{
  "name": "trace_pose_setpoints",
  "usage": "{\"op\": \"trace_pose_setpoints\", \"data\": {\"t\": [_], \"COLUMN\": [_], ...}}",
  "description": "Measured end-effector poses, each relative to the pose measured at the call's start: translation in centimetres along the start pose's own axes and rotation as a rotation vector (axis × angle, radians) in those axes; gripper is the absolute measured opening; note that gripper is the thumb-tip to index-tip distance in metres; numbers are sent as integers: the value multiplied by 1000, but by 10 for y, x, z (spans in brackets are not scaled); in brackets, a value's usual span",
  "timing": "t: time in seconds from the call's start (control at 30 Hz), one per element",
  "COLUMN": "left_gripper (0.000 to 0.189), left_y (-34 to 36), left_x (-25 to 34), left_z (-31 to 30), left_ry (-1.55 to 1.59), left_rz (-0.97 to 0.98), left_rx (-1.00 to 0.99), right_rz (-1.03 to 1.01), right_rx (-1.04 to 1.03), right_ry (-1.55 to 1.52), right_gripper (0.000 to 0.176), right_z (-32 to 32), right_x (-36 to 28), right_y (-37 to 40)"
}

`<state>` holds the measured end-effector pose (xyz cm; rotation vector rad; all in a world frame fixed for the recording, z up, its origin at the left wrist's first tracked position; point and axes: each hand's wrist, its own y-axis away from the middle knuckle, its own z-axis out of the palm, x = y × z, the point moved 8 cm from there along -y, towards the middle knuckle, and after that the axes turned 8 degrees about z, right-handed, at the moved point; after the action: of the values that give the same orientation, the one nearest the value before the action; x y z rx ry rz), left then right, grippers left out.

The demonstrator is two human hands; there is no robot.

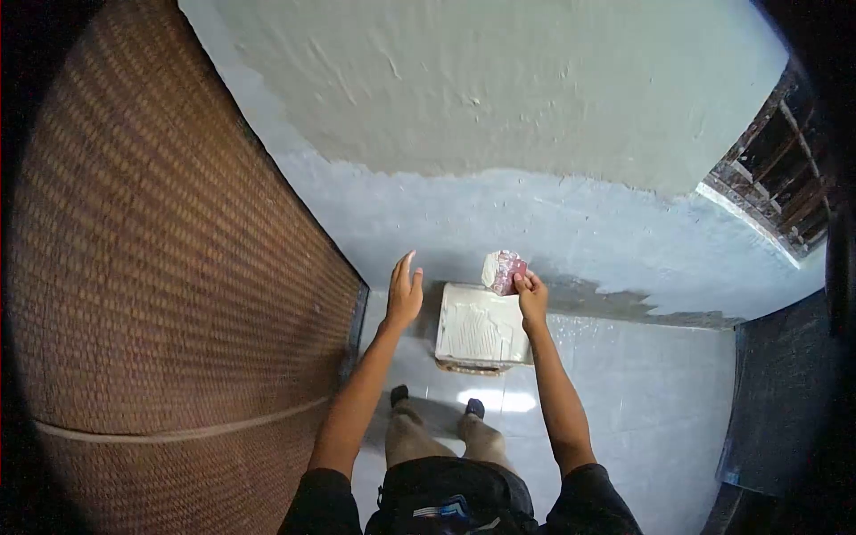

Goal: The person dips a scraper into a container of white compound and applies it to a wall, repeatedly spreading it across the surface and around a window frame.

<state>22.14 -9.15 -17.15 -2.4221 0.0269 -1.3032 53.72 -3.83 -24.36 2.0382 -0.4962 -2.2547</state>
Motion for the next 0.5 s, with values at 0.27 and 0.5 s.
{"op": "trace_pose_setpoints", "data": {"t": [0.27,0.5], "left_gripper": [44,47], "left_y": [125,207], "left_x": [-47,-117], "left_z": [95,142], "left_ry": [76,-41], "left_rz": [-228,-395], "left_rx": [-77,-169], "right_rz": [63,4], "right_rx": [-35,-46], "right_ry": [327,800], "right_gripper": [29,28], "right_z": [-102,-129], "right_x": [142,200], "right_y": [2,-4]}}
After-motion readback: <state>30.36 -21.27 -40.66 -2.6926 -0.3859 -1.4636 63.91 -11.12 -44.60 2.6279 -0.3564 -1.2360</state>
